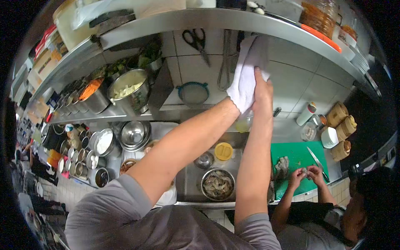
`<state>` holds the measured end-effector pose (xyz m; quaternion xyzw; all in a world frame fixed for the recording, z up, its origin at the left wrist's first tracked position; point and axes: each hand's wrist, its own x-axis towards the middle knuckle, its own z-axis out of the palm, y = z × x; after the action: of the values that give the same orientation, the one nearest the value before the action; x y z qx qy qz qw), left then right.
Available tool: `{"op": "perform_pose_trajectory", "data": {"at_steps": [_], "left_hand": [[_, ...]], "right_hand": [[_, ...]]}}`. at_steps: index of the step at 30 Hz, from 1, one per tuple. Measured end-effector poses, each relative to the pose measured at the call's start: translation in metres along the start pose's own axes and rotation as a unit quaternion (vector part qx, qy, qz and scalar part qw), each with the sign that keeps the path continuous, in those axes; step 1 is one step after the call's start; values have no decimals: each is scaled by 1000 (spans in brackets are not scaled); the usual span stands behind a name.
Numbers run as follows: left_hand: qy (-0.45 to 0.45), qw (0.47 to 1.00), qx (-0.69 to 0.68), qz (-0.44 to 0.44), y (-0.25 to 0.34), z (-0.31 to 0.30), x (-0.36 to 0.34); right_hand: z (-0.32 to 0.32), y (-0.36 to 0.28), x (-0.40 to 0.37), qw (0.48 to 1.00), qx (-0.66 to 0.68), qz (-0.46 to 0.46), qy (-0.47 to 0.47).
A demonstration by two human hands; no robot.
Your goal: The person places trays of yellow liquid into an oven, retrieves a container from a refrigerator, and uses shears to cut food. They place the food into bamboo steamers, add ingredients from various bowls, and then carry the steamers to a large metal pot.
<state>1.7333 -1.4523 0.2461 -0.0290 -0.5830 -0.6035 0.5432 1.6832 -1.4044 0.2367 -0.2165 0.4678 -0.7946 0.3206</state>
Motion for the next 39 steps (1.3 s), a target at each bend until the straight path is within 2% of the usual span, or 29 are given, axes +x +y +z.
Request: {"op": "perform_pose_trajectory", "data": {"at_steps": [1, 2, 3, 4, 6, 7, 8, 10, 11, 13, 15, 16, 18, 19, 21, 22, 24, 26, 27, 28, 29, 30, 31, 32, 33, 34, 36, 38, 39], "left_hand": [[44, 992, -112, -31, 4, 3, -5], [9, 988, 142, -56, 7, -5, -3], [-24, 917, 389, -82, 8, -16, -2], [2, 972, 226, -63, -48, -28, 5], [2, 970, 222, -100, -18, -32, -7], [-62, 976, -114, -176, -46, -40, -1], [41, 946, -188, -261, -8, -18, -13], [65, 898, -278, -336, 9, 0, -38], [108, 930, -147, -319, -26, -1, -29], [60, 962, 80, -253, -48, -16, -15], [85, 942, 96, -310, -41, -21, -4], [102, 919, 108, -364, -32, -18, 0], [103, 925, 111, -348, -18, -13, -2], [77, 937, 145, -308, -18, -16, -6], [6, 950, 243, -195, -14, -22, -23], [-10, 937, 282, -207, -2, -32, -35], [-55, 911, 359, -197, 21, -59, -82], [-172, 903, 330, -212, 77, -99, -148], [-166, 917, 357, -63, 54, -135, -196], [-171, 900, 296, -270, 122, -154, -234], [-198, 918, 299, -170, 131, -196, -283], [-237, 884, 257, -309, 172, -235, -322], [-182, 926, 121, -307, 200, -270, -375], [-181, 874, 135, -430, 235, -315, -420], [-169, 883, 96, -426, 273, -362, -463], [-48, 845, 107, -522, 328, -385, -497], [47, 759, 232, -607, 399, -448, -572], [58, 645, 359, -673, 452, -504, -637], [43, 567, 431, -701, 476, -530, -668]], "right_hand": [[-5, 2, 14, 992, -121, -26, 35], [-8, 14, 28, 981, -164, -97, 34], [-15, 24, 43, 981, -165, -96, 24], [-21, 34, 59, 945, -291, -149, 32], [-24, 44, 79, 829, -489, -268, 40], [-54, 64, 135, 804, -525, -276, 50], [-48, 58, 127, 885, -406, -226, 22], [-35, 42, 108, 986, -113, -124, 11], [-21, 25, 87, 937, -281, -207, -30], [-11, 7, 58, 730, -577, -352, -98], [-24, 24, 42, 585, -691, -405, -128], [-39, 38, 41, 653, -608, -433, -127], [-56, 48, 50, 826, -463, -292, -132], [-62, 52, 38, 827, -464, -289, -132], [-78, 69, -3, 923, -298, -232, -76], [-85, 84, -22, 922, -297, -230, -90], [-115, 137, -59, 945, -269, -169, 78], [-156, 206, -97, 866, -474, -145, 74], [-142, 209, -145, 770, -616, -167, -11], [-147, 237, -172, 846, -514, -113, -83], [-112, 219, -213, 759, -640, -22, -117], [-91, 228, -238, 736, -673, -49, -49], [-75, 232, -244, 735, -674, -50, -55], [-58, 237, -247, 810, -573, -59, -104], [-38, 238, -254, 871, -464, -66, -150], [27, 212, -274, 891, -409, -71, -182], [141, 170, -310, 879, -391, -90, -256], [260, 140, -345, 778, -458, -266, -338], [319, 146, -351, 756, -428, -336, -364]]}}
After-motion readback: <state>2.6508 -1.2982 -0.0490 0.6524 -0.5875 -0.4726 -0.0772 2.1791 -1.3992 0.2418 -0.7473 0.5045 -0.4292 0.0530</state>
